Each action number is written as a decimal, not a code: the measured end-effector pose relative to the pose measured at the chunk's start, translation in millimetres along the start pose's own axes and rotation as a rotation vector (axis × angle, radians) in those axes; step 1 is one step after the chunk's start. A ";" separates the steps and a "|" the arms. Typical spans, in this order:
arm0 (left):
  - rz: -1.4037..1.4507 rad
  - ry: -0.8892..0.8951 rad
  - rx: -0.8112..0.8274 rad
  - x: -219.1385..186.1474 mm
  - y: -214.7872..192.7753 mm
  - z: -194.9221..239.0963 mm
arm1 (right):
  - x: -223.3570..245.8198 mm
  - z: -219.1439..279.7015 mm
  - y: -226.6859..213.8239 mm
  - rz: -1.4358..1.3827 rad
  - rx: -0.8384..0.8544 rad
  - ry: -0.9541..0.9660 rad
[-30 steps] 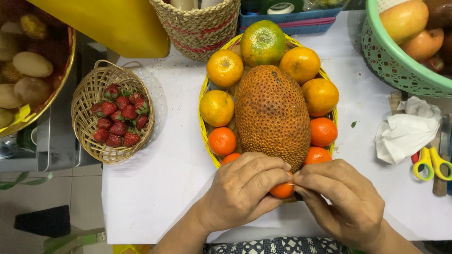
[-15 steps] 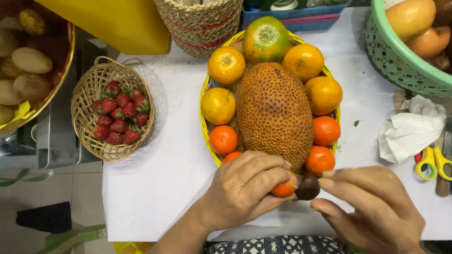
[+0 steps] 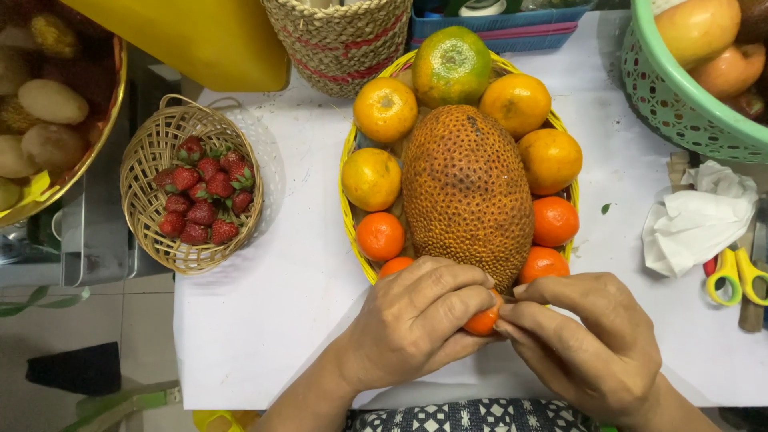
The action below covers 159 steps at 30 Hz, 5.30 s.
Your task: The person is cleaning various fruits with a cloth and arranging them into a decorative basket on a table.
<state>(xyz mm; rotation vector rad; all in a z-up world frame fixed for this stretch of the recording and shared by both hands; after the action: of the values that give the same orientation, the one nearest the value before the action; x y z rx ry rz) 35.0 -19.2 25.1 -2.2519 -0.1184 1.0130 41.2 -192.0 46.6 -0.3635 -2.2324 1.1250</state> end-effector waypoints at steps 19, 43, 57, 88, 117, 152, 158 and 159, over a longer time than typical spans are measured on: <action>-0.055 0.160 -0.058 -11.0 3.2 0.3 | -27.1 -2.6 7.7 -0.718 0.248 0.464; -0.207 0.239 -0.196 -27.8 -5.8 5.2 | -44.6 15.9 24.2 -1.329 0.291 0.744; -0.189 0.278 -0.171 -25.5 -6.9 7.6 | -31.3 19.4 34.6 -1.640 0.208 0.989; 0.428 0.049 -0.071 -10.9 -9.2 2.1 | -35.3 18.2 24.0 -1.164 0.063 0.395; 0.366 0.063 -0.038 -8.1 -0.9 3.5 | -22.8 9.2 2.3 -0.673 0.108 0.391; 0.283 0.034 -0.049 -6.7 2.6 5.1 | -13.6 14.3 2.3 -0.466 0.192 0.290; 0.256 0.042 -0.009 -9.4 4.1 6.8 | -13.0 15.3 1.3 -0.467 0.225 0.264; 0.249 0.043 -0.005 -9.5 4.6 7.0 | -12.5 15.1 0.5 -0.467 0.212 0.256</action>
<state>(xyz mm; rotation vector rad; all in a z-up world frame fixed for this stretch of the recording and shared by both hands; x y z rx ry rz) 22.7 -22.2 25.0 -2.3323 0.1825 1.0905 41.5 -207.4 34.3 0.0978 -1.8236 0.9831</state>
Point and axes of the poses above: each hand's wrist, its own z-axis away from the middle knuckle, its own y-axis out of the palm, x = y × z, the point moved 5 cm from there along -z, towards the middle knuckle, and after that the axes turned 9 degrees about x, right-handed, at the moved point
